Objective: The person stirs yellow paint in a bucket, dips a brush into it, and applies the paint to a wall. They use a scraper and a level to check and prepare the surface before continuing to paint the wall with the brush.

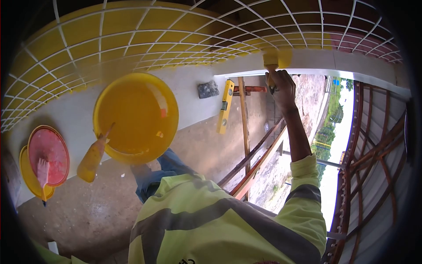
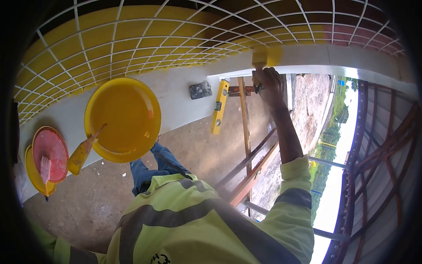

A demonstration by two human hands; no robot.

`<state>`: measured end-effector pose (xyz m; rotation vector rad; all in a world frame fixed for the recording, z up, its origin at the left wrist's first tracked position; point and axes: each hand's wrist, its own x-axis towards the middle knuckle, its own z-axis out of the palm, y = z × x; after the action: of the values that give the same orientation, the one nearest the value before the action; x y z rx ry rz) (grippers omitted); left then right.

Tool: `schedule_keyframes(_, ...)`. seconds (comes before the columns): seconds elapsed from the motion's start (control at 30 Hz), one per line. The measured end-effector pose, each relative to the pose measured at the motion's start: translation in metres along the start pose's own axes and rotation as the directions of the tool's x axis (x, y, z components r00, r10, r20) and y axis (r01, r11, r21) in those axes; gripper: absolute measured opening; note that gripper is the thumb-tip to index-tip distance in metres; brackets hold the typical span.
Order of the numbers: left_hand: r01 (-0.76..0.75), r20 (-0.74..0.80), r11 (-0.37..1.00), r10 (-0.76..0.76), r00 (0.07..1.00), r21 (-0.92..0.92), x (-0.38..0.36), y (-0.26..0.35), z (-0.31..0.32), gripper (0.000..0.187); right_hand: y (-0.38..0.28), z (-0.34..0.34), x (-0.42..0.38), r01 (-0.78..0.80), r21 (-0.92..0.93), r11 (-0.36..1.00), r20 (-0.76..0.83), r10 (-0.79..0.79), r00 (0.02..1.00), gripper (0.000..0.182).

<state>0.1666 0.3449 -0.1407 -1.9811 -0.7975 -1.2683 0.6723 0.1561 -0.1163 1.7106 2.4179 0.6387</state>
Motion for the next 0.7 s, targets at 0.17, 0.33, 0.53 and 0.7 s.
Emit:
schedule_keyframes(0.17, 0.005, -0.009, 1.000, -0.005, 1.000, -0.003, 0.000, 0.000, -0.001, 0.049, 0.004, 0.006, 0.003, 0.033, 0.012, 0.999, 0.011, -0.033, 0.999, 0.032)
schedule_keyframes(0.33, 0.004, -0.009, 1.000, -0.004, 1.000, -0.004, 0.001, 0.001, -0.002, 0.049, -0.003, 0.004, 0.015, 0.037, 0.032, 0.999, -0.025, -0.036, 0.999, 0.022)
schedule_keyframes(0.53, -0.003, -0.014, 1.000, 0.003, 1.000, -0.010, 0.002, 0.000, -0.002, 0.050, -0.001, -0.007, 0.015, -0.017, 0.045, 0.999, -0.039, 0.019, 0.999, 0.021)
schedule_keyframes(0.7, -0.003, -0.018, 1.000, 0.003, 1.000, -0.004, 0.004, 0.000, -0.002, 0.050, -0.003, -0.015, 0.018, -0.055, 0.037, 0.998, -0.054, 0.057, 0.997, 0.024)
